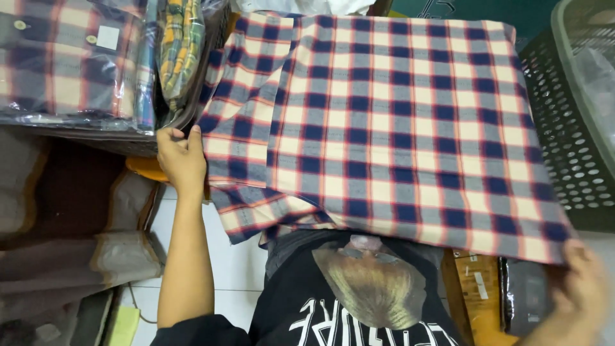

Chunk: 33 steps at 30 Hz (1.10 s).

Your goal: The person uses scissors to cut a tag off a plaid shirt, then places the scissors on the table. They proceed to unfold the shirt, smooth it out, and fold it neatly on the wooden table.

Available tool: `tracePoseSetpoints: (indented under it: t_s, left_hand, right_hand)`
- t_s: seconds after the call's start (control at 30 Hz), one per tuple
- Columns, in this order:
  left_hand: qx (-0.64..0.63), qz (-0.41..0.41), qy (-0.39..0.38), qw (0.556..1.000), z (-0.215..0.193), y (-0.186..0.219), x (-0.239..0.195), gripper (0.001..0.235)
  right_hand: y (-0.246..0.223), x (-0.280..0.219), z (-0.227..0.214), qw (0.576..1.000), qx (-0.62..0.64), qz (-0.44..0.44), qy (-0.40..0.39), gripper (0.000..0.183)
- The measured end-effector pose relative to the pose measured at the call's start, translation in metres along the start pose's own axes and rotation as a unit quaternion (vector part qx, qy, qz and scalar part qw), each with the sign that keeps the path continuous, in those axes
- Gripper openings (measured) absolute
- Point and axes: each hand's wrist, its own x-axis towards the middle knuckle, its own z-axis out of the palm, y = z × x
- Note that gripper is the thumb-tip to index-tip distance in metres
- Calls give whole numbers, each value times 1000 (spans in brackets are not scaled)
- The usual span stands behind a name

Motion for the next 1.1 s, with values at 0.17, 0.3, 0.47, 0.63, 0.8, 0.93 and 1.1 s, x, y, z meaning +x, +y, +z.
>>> tracePoseSetpoints:
  t_s: [0.17,0.3,0.47,0.63,0.8,0.93,1.1]
  left_hand:
    - [27,12,0,1000,-5,8,-7,26]
    - [163,17,-11,986,-20,14,-18,38]
    - [48,-6,-39,998,-55,17,-70,25]
    - [-121,-252,-268,922,-56,-46,-129,24]
    - [-310,-296,-319,845,-35,-41,-147,36]
    - [-309,-326,-295,844,-34,-29,-143,29]
    - [-365,-312,-254,840,-69,-26,-133,30]
  right_hand:
    - [27,25,-36,988,117,-96,35,31]
    - [27,18,-29,997,29,75,10,30]
    - [33,11,-10,984,77,158,3,37]
    - [52,19,-8,971,234,46,-10,23]
    - [44,8,-12,992,119,9,38,15]
    - [-1,-19,7,996,49,-67,43,29]
    - [5,-4,-11,989,78,-109,60,37]
